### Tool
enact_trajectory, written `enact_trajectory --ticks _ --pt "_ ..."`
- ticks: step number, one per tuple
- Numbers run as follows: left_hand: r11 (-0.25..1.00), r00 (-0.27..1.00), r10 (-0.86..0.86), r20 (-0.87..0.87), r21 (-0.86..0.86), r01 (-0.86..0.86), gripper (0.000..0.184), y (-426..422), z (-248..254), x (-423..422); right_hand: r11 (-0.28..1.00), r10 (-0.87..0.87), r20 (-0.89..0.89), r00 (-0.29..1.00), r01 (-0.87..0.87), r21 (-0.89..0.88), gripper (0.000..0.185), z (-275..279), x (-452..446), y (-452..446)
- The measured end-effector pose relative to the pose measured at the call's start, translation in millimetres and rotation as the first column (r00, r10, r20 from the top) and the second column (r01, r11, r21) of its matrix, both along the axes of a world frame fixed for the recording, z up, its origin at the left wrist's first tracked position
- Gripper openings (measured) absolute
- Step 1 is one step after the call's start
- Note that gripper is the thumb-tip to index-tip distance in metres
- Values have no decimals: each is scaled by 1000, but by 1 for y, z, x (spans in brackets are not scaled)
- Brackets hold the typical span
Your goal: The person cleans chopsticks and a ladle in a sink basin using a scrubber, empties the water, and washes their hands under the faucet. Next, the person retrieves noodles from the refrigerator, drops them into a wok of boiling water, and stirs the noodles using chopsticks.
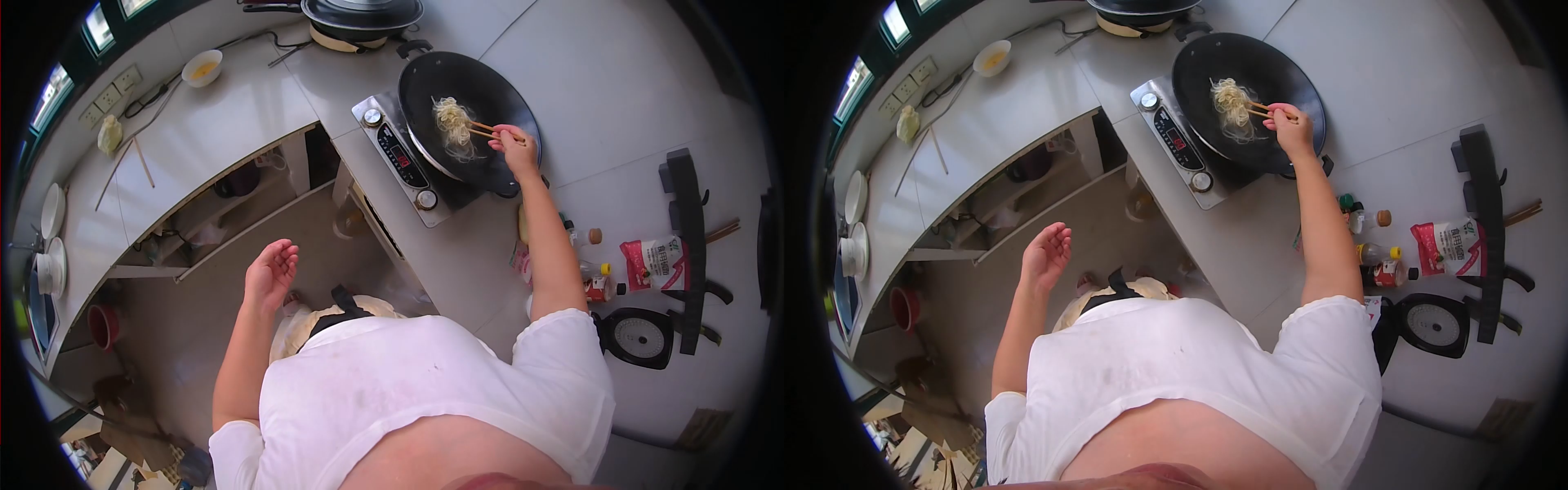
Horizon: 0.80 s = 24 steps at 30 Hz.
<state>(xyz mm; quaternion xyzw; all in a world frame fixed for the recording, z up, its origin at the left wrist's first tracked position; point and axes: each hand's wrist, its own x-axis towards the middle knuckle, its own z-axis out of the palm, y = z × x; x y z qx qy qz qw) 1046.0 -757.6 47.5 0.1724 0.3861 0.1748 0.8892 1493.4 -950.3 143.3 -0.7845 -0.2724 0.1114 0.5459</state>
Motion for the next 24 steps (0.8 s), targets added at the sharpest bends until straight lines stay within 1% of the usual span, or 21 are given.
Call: enact_trajectory --ticks 2,5,6,7,9,11,13,14,17,18,21,22,23,24 --pt "1000 1000 -8 2 25 8 14 1 2 -1 997 60 91 994 -55 -56 20 -6 3 5" --pt "998 999 -15 -30 54 17 14 -2 5 -6 999 -38 3 999 38 6 20 -10 23 7" --pt "999 998 -13 -56 50 15 14 -3 1 -7 998 -53 72 996 55 -29 19 -8 15 13" --pt "999 997 -8 -81 45 12 14 -5 -1 -9 995 -27 119 993 37 -89 19 -4 8 14" --pt "998 997 -25 -79 56 30 14 -6 -2 -13 978 50 209 977 -6 -207 19 5 -3 21" --pt "997 995 -23 -102 66 29 13 -8 -4 -24 997 -56 120 991 63 -50 21 26 0 16" --pt "997 991 -5 -134 79 15 13 -9 -9 -32 994 -109 143 984 107 25 21 47 -3 11" --pt "998 989 2 -145 61 7 13 -11 -13 -37 996 -77 22 997 75 56 20 51 -7 14" --pt "999 986 -12 -166 34 18 13 -10 -22 -42 998 -53 1 999 53 -43 19 19 -7 30" --pt "999 986 -19 -164 34 25 13 -10 -20 -41 999 -23 -8 1000 23 -23 18 15 -8 33" --pt "998 990 -8 -139 68 17 12 -11 -15 -39 999 30 46 998 -29 -15 18 12 -7 33" --pt "996 991 -11 -131 82 22 12 -12 -14 -41 998 -35 -44 998 37 42 18 10 2 31" --pt "997 989 -24 -144 75 35 12 -13 -17 -43 995 -81 -50 995 84 48 18 9 8 31" --pt "996 988 -33 -152 71 44 12 -12 -21 -43 998 -60 -25 998 60 10 18 10 1 36"
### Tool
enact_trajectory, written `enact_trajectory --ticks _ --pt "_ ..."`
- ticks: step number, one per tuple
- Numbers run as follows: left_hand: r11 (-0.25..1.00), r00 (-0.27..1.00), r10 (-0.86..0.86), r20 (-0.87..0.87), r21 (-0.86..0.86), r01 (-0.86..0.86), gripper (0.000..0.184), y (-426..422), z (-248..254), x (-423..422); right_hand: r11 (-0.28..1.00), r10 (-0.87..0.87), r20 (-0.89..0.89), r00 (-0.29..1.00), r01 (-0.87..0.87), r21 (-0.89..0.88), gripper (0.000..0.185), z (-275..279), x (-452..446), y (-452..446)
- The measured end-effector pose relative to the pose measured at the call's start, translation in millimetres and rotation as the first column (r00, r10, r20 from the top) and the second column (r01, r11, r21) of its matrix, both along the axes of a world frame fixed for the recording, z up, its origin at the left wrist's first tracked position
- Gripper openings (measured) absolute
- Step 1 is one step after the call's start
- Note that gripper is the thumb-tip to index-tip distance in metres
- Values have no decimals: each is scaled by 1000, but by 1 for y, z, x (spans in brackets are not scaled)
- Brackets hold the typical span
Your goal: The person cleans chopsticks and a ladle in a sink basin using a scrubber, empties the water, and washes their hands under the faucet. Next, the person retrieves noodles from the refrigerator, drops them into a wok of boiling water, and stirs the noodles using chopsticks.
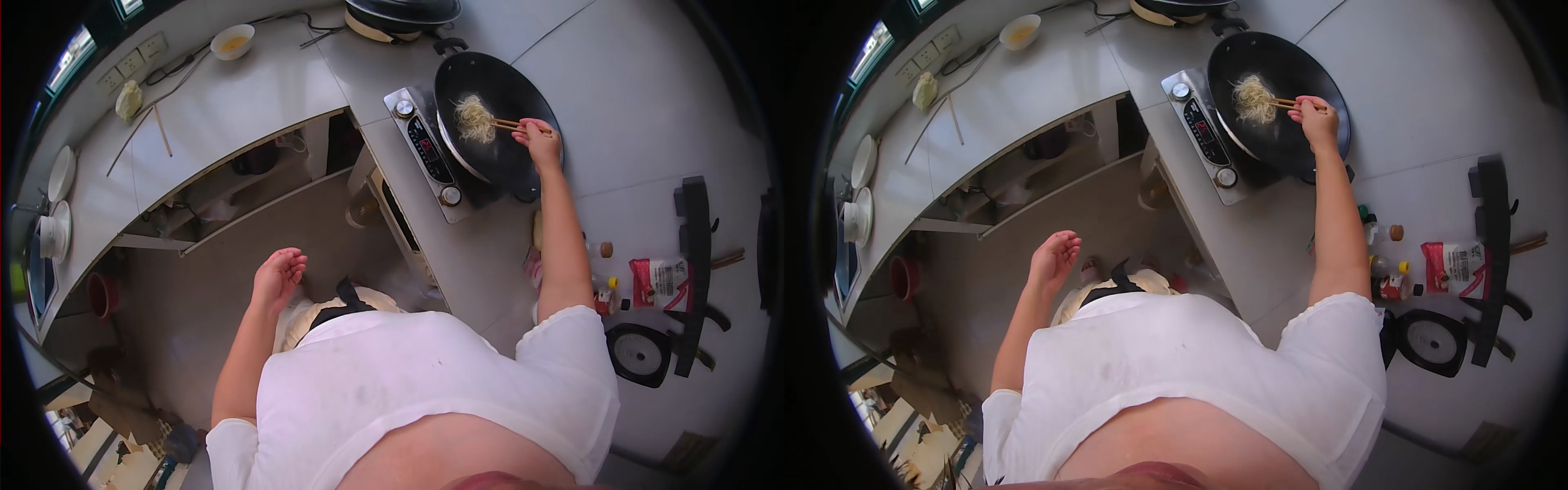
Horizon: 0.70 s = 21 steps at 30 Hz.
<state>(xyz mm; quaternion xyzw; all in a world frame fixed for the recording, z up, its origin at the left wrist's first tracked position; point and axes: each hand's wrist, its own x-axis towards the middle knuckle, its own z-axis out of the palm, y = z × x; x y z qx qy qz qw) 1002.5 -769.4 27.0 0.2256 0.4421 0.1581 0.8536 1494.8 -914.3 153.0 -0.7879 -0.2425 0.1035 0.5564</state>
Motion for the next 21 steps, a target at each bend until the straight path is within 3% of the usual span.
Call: enact_trajectory --ticks 4,8,11,13,15,19,21 --pt "1000 1000 8 -28 16 -8 13 2 3 -6 992 69 147 987 -53 -114 17 -1 -8 11" --pt "999 999 40 -29 32 -39 13 5 -1 -14 997 -6 42 999 9 -79 18 1 18 6" --pt "996 997 81 -18 45 -80 12 8 1 -22 998 -68 26 997 67 6 21 40 10 -4" --pt "993 992 108 -63 55 -105 12 7 2 -26 999 -14 19 1000 15 -38 22 53 3 -7" --pt "992 990 121 -68 33 -119 12 4 -5 -27 992 73 -28 997 -76 -98 20 31 3 -3" --pt "992 992 126 -30 30 -125 12 2 -4 -23 999 -23 -78 997 21 -29 20 12 4 -2" --pt "991 991 130 -43 32 -128 12 2 -3 -20 996 84 -44 996 -85 -32 20 6 0 -5"
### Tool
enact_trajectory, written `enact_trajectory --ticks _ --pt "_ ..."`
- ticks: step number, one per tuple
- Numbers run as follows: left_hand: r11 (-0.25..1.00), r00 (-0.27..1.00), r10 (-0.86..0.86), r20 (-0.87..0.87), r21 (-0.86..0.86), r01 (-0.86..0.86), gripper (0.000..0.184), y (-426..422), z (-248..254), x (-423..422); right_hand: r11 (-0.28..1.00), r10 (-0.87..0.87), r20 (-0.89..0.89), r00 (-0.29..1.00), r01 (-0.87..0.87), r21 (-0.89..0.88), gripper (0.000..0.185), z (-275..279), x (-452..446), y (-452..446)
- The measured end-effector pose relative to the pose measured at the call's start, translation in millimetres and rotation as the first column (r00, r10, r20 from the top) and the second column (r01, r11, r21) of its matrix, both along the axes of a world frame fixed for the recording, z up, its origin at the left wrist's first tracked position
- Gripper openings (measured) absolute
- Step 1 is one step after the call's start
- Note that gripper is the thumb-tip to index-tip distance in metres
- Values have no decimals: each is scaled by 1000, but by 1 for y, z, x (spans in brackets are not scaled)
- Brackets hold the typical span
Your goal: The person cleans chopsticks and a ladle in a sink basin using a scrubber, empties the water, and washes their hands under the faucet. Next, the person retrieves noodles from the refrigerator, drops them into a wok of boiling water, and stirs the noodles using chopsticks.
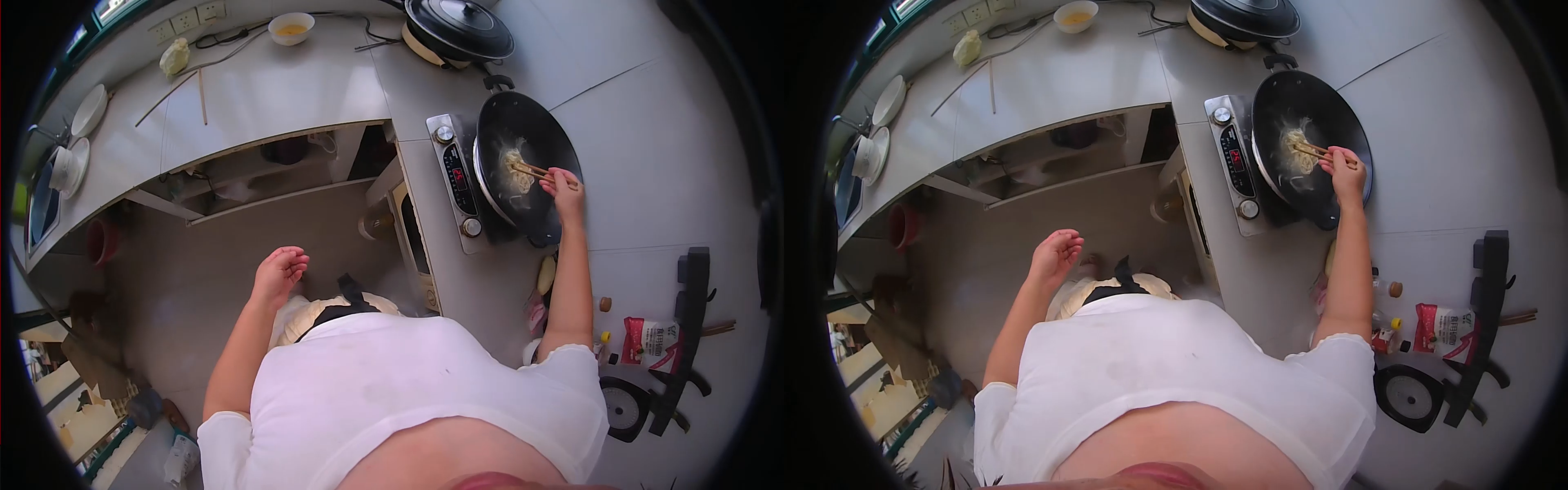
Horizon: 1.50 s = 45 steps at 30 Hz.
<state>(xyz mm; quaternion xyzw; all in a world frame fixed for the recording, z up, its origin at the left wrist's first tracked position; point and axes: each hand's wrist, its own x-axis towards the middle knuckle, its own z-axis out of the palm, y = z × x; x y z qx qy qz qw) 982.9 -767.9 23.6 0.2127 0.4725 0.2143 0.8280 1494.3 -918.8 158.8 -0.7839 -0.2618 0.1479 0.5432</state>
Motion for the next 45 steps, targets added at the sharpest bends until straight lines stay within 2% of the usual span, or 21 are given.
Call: enact_trajectory --ticks 3,7,11,15,18,22,24,25,28,29,33,37,40,43,45 --pt "1000 1000 -25 -14 -2 25 12 -1 -4 3 988 -140 -32 990 142 63 19 -11 21 -3" --pt "1000 1000 18 21 22 -19 11 2 -3 7 1000 19 -45 999 -20 -20 20 -9 0 6" --pt "1000 1000 12 8 25 -12 11 5 -7 6 988 -126 -70 990 131 80 23 6 5 -5" --pt "999 999 41 -1 27 -41 11 4 -5 2 979 -192 2 981 191 73 25 18 -1 -15" --pt "998 998 64 -5 24 -63 11 5 -4 0 962 -241 53 969 232 142 25 26 -10 -16" --pt "997 998 65 9 28 -65 11 8 -7 -3 983 -180 118 977 184 -21 26 7 -2 -15" --pt "998 998 61 -1 27 -61 11 8 -10 1 993 -108 141 984 114 -33 26 -5 -4 -10" --pt "998 998 64 -9 25 -63 11 7 -11 1 989 -13 257 966 50 -136 25 -6 -8 -7" --pt "998 998 63 -16 21 -63 11 5 -8 3 998 -49 177 983 56 -36 25 1 -5 -8" --pt "998 998 59 -15 21 -59 11 4 -10 2 991 -129 123 984 130 -1 24 -2 9 -11" --pt "999 999 41 -19 15 -41 11 2 -16 0 999 -19 -1 1000 19 -47 23 -15 -8 4" --pt "998 998 55 -14 24 -54 11 3 -12 -3 985 -169 -32 985 170 25 22 -21 12 -4" --pt "998 998 58 -30 32 -57 11 3 -13 -7 997 -80 -80 994 80 -6 23 -22 9 -4" --pt "997 996 69 -49 22 -68 11 5 -10 -10 992 -118 -70 991 120 26 24 26 -11 -8" --pt "997 997 66 -38 33 -65 11 6 -14 -11 985 -174 20 985 174 -6 24 36 4 -21"
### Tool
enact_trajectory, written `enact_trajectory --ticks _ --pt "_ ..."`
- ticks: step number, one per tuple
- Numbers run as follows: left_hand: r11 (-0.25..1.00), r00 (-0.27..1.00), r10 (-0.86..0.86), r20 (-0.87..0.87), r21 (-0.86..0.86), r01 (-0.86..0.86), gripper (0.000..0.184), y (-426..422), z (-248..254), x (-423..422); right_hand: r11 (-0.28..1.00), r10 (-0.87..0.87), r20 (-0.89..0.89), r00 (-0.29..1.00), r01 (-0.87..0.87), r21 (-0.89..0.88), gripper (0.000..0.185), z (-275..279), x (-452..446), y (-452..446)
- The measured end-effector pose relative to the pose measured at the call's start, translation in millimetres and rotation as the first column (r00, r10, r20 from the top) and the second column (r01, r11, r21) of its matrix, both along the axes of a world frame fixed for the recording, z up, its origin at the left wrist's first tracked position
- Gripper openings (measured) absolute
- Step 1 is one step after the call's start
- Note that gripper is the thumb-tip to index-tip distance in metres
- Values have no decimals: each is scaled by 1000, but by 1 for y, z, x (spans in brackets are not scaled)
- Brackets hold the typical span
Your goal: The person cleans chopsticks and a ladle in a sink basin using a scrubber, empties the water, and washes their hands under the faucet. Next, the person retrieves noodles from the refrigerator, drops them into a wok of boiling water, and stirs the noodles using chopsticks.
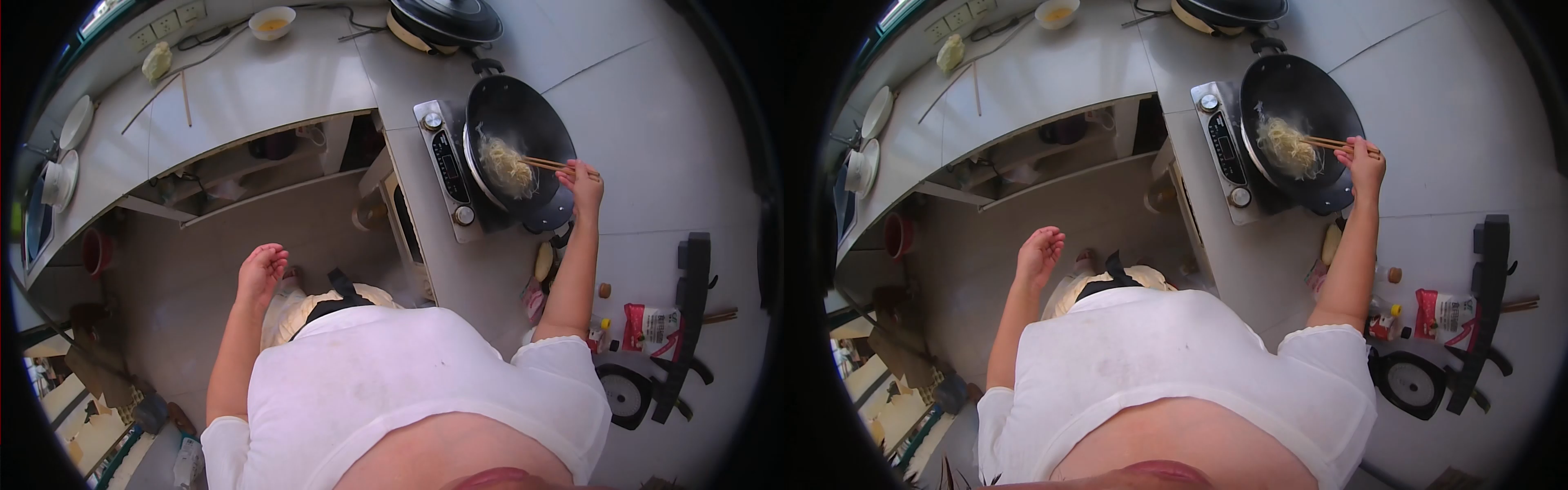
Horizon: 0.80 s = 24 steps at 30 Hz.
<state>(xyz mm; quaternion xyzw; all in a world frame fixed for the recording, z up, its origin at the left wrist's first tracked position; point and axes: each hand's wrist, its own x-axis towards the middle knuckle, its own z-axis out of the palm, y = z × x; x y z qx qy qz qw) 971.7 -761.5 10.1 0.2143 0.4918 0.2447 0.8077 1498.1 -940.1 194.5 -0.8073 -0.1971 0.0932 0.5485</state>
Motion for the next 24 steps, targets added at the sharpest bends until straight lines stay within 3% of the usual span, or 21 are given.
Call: enact_trajectory --ticks 4,7,11,15,16,17,20,24 --pt "1000 1000 -27 0 9 27 11 0 -4 4 1000 10 -56 998 -10 1 24 -27 5 3" --pt "999 999 -44 -16 -3 44 12 -2 2 11 993 104 -11 995 -104 -53 23 -27 -2 11" --pt "996 996 -83 -16 19 83 13 -4 -4 11 980 67 54 996 -55 -192 21 -56 11 26" --pt "996 997 -81 -14 40 81 13 -9 -7 6 959 243 123 962 -220 -176 20 -64 12 29" --pt "995 997 -82 -11 48 82 13 -11 -7 4 977 153 80 985 -138 -165 20 -62 19 29" --pt "996 996 -83 -32 34 84 13 -13 -10 2 967 199 92 976 -180 -179 20 -67 21 28" --pt "996 994 -83 -69 12 84 12 -15 -14 -5 942 296 77 952 -278 -187 21 -50 -2 38" --pt "996 994 -86 -74 19 87 12 -19 -11 -13 985 161 58 985 -157 -76 20 -10 -17 26"
